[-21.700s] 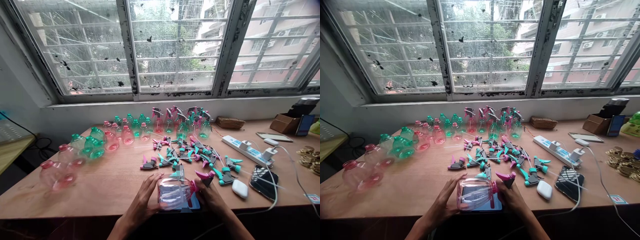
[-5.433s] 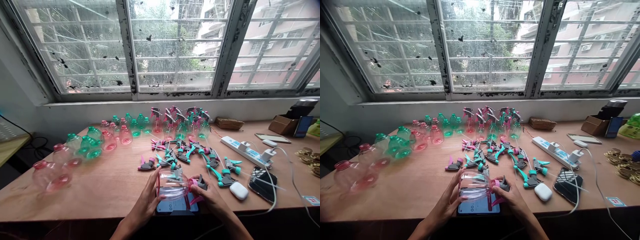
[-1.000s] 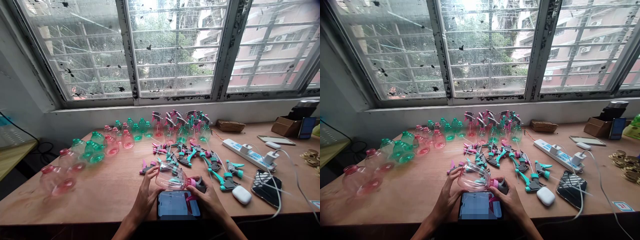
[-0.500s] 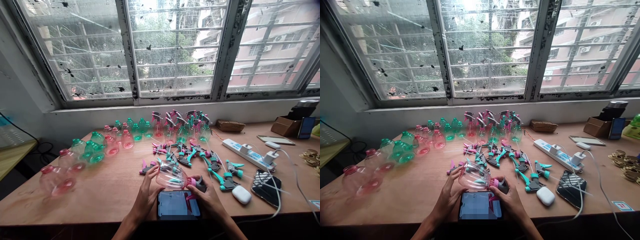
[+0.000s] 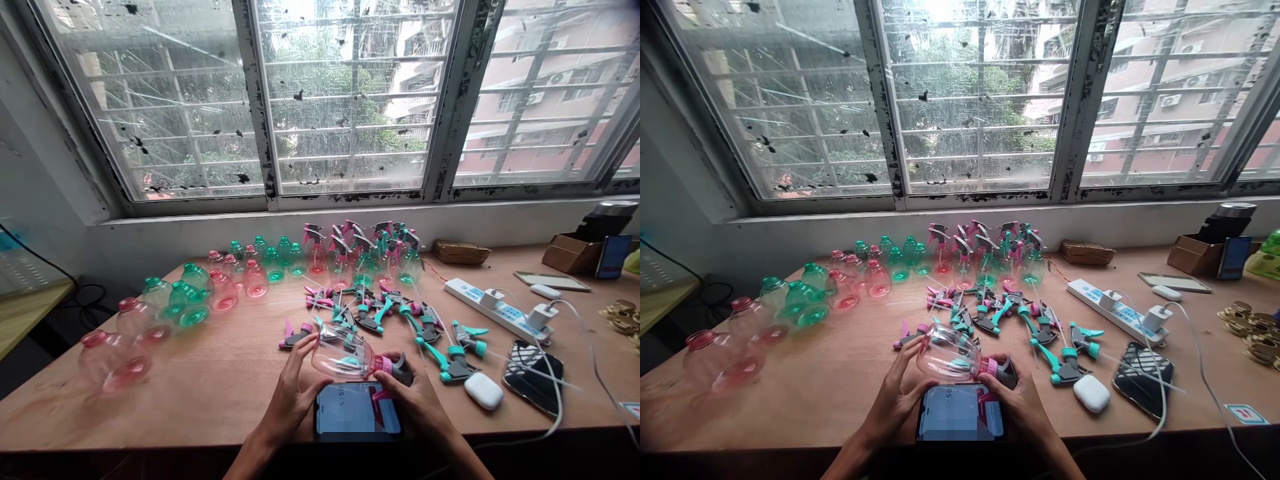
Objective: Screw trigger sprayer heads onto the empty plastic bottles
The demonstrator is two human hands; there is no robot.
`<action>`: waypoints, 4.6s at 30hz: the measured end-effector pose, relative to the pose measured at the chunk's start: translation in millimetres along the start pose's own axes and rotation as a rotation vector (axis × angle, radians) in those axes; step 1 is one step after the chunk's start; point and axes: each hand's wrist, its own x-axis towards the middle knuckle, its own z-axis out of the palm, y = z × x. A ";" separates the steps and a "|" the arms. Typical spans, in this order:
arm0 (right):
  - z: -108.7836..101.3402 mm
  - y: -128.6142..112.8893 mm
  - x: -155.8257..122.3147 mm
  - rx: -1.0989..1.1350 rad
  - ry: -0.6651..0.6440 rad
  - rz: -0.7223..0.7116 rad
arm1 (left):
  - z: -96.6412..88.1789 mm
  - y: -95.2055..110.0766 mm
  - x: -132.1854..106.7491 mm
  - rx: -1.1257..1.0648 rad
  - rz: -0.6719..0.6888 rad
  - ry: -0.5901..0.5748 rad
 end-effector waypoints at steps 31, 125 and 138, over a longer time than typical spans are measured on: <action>0.4 -1.9 -0.3 -0.029 -0.005 -0.038 | -0.5 -0.1 -2.8 -0.064 -0.049 0.002; -0.3 -2.8 -0.6 -0.085 0.004 -0.020 | -0.7 2.7 -1.5 -0.008 0.014 -0.002; -0.2 -2.8 -1.0 -0.029 -0.013 -0.017 | -1.7 2.8 -1.0 -0.041 0.017 -0.005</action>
